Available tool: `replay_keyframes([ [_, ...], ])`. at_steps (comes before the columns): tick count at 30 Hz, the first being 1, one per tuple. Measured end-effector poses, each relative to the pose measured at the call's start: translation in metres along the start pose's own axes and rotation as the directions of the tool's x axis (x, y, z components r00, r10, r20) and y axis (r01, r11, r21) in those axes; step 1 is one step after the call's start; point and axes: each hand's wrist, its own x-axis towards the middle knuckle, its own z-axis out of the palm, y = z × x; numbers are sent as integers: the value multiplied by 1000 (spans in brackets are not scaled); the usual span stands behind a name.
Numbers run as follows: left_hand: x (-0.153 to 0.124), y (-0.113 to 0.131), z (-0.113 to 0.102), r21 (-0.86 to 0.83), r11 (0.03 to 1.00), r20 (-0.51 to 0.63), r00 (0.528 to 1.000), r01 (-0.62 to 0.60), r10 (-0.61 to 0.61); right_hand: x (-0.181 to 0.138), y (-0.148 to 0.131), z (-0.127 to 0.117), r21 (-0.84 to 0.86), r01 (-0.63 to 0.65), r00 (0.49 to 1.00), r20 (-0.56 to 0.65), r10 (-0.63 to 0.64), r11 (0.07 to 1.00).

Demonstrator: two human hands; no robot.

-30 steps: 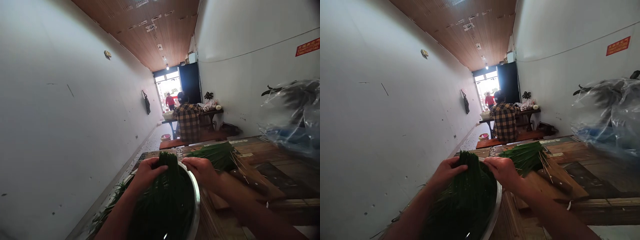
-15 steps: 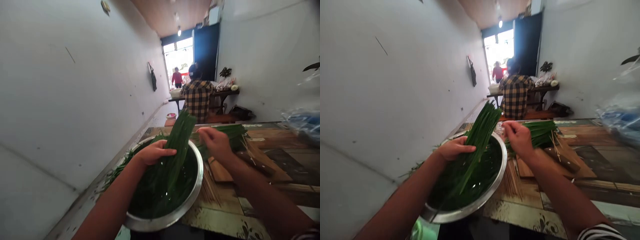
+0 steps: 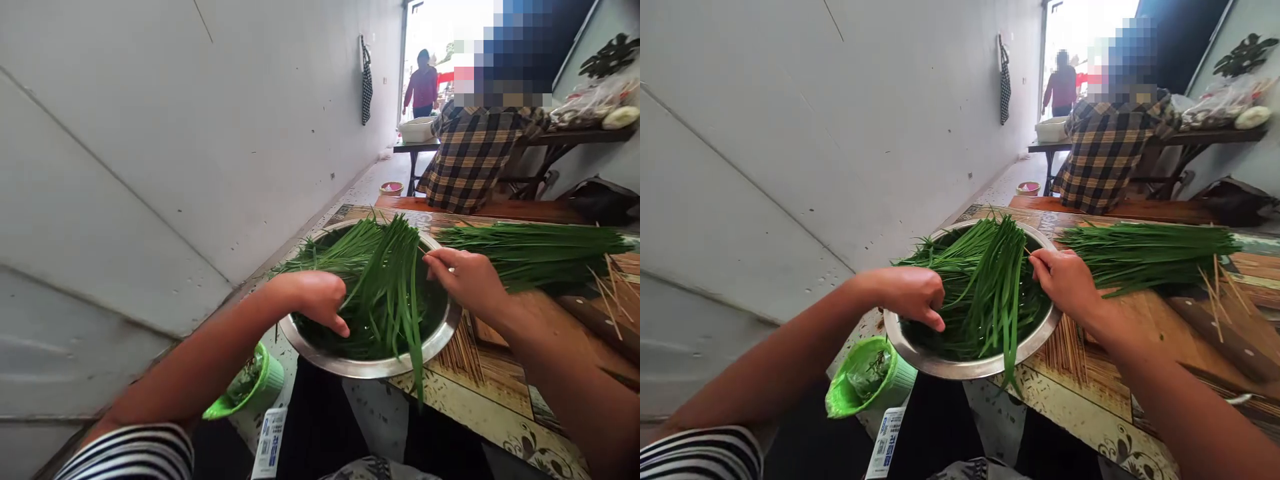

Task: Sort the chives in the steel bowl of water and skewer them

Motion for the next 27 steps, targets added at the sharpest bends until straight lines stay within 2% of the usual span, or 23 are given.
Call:
replay_keyframes([
  [3,19,-22,-24,-55,995,-224,970,80,-90,7,14,18,-142,62,998,-14,-64,988],
  [6,62,-25,-42,-37,999,-364,931,-1,-12,12,17,21,-275,86,996,-4,-90,957],
  [8,95,-21,-43,10,999,-468,883,-36,37,15,12,19,-303,85,996,-13,-93,949],
  [10,121,-16,-38,67,998,-534,845,20,19,19,6,18,-293,40,998,-29,-50,955],
  [13,141,-19,-28,88,984,-585,807,154,-74,27,7,23,-252,-68,998,-35,61,965],
  [15,145,-28,-23,67,978,-603,789,197,-118,32,14,29,-211,-81,997,-15,80,974],
  [20,150,-50,-19,-45,990,-583,801,137,-137,39,28,39,-197,-14,1000,15,18,980],
  [27,149,-49,-14,-148,982,-604,775,119,-185,34,12,35,-318,-1,998,64,23,948],
])
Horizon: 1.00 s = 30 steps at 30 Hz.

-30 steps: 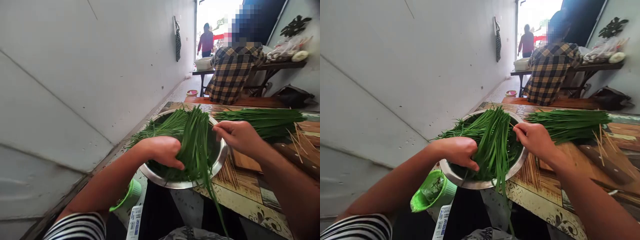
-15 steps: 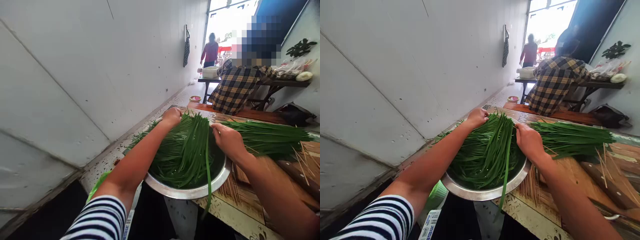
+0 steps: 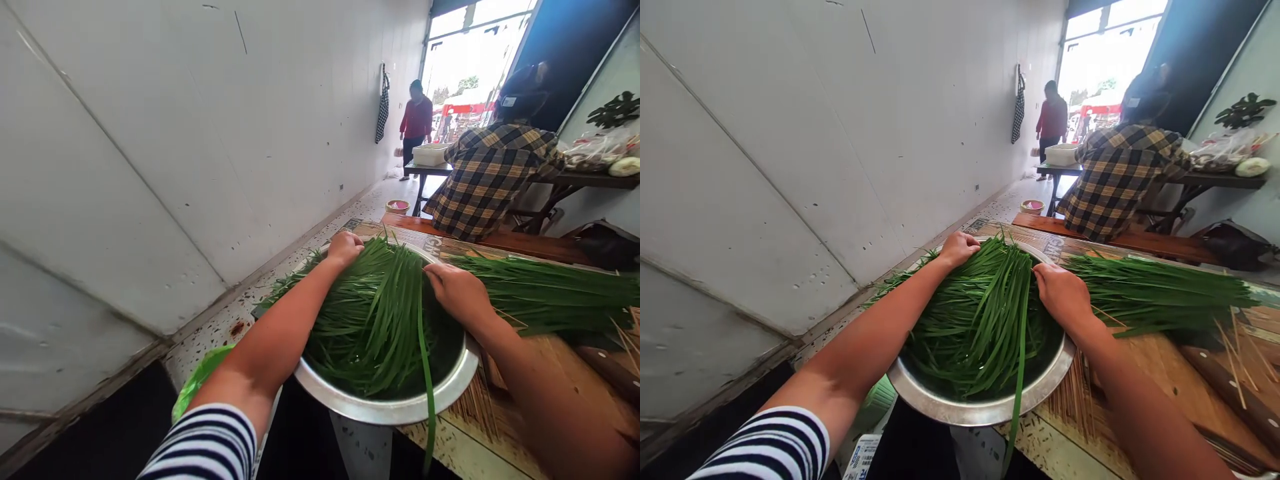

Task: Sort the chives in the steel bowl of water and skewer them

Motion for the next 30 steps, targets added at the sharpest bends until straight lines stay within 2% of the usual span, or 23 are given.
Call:
replay_keyframes([
  [7,-8,7,-4,61,998,-38,999,2,1,-1,-6,-3,-8,-15,1000,-23,15,1000],
  [11,-10,7,-4,117,993,-56,998,-34,41,-1,-6,-4,-15,-19,1000,9,19,1000],
  [14,-7,4,-2,95,995,-93,995,-30,39,-1,-2,-1,12,-25,999,21,25,1000],
  [17,-2,3,1,-22,998,-156,986,-63,59,0,3,4,91,-15,1000,-13,16,996],
  [20,2,6,8,-225,966,-171,981,-125,87,0,8,8,176,18,997,-77,-4,984],
  [24,2,11,19,-454,879,-109,988,-144,106,0,11,10,190,30,994,-108,-10,981],
  [30,-8,21,24,-635,771,-16,998,-51,52,0,7,5,211,18,995,-102,3,977],
])
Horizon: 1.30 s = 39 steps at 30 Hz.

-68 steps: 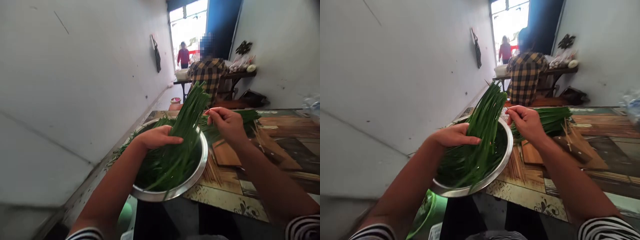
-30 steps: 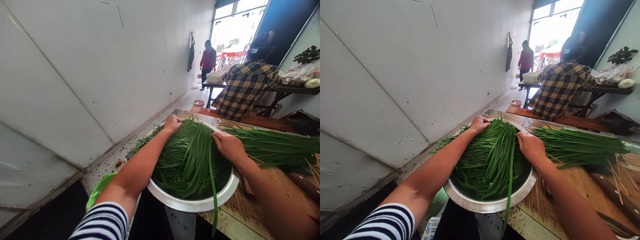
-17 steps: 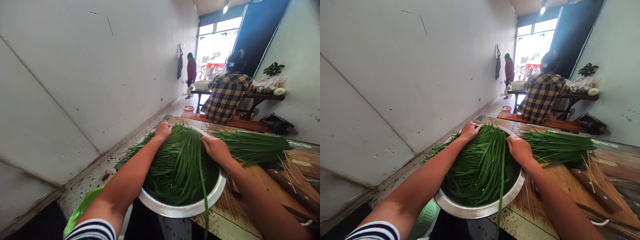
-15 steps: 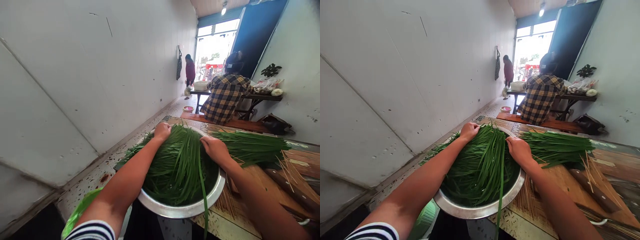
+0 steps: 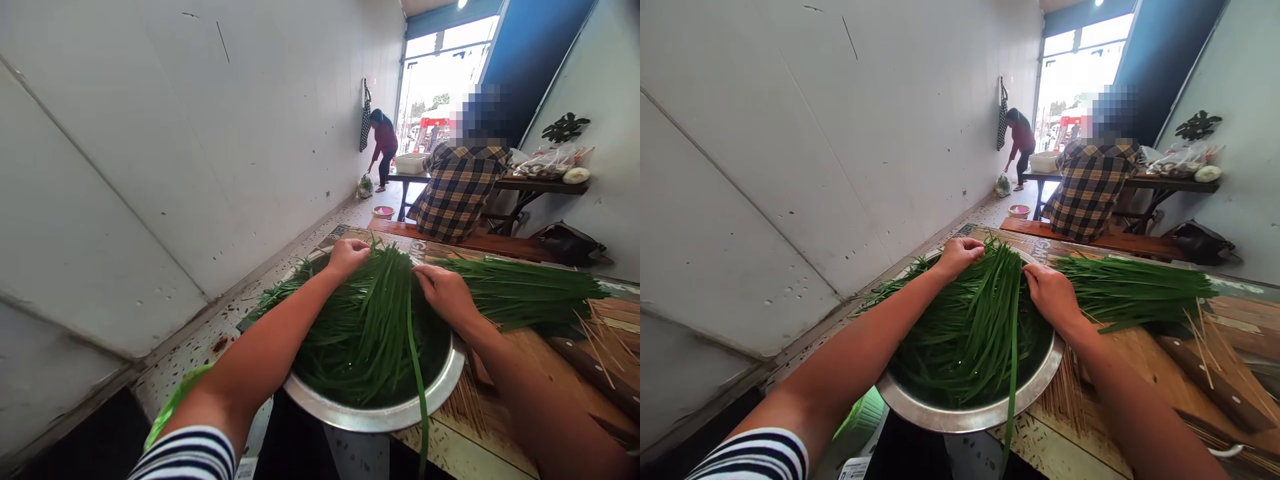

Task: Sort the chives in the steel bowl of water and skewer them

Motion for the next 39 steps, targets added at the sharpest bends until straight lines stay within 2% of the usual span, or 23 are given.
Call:
replay_keyframes([
  [8,-16,22,6,-163,980,51,993,116,-109,0,-3,-3,25,-20,1000,-7,20,1000],
  [17,-12,19,5,-271,953,22,991,136,-136,-1,-2,-1,31,-54,998,-41,56,998],
  [31,-13,17,4,-229,968,32,994,105,-100,0,-3,-2,13,-67,997,-23,68,998],
  [39,-9,5,5,-122,992,-3,1000,-8,8,-1,-1,0,-11,-54,998,-11,54,998],
])
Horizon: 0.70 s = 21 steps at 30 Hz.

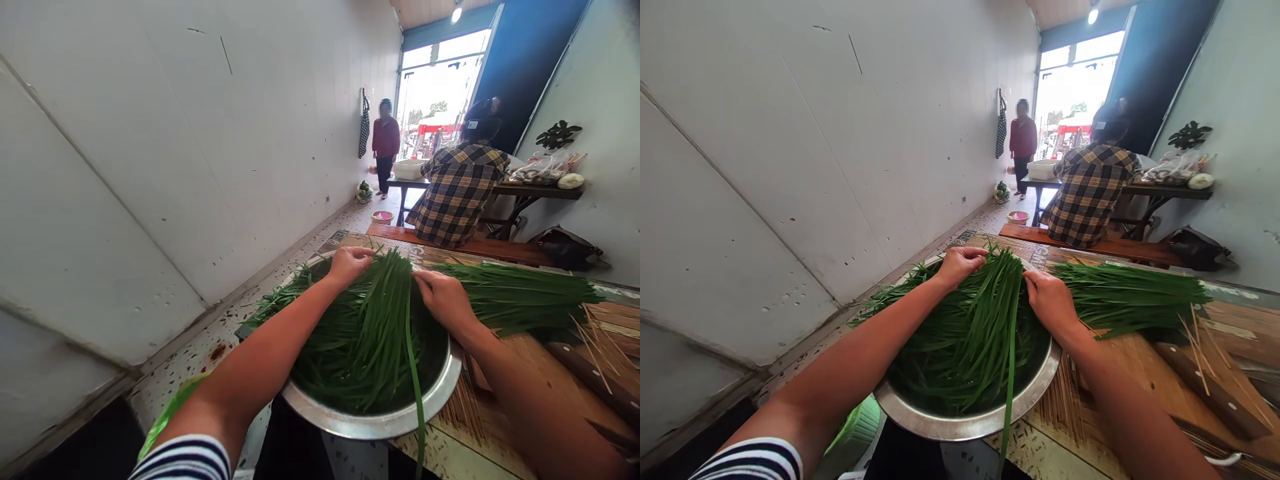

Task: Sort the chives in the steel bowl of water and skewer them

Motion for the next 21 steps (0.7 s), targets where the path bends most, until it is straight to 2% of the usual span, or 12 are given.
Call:
replay_keyframes([
  [5,-2,-4,4,226,965,17,991,-135,134,0,-1,-1,-9,-25,1000,7,25,1000],
  [10,-12,18,7,319,914,133,966,-252,220,1,-1,-1,-13,-37,999,8,37,999],
  [13,-7,26,-6,419,882,53,975,-217,215,1,1,1,-18,-38,999,4,39,999],
  [15,1,21,-16,493,855,-6,982,-163,191,1,2,1,-29,-37,999,7,37,999],
  [18,10,5,-23,589,795,75,989,-148,129,1,1,1,-42,-41,999,15,41,998],
  [21,12,-7,-19,693,700,160,984,-172,84,0,-1,-1,-63,-49,999,21,50,997],
])
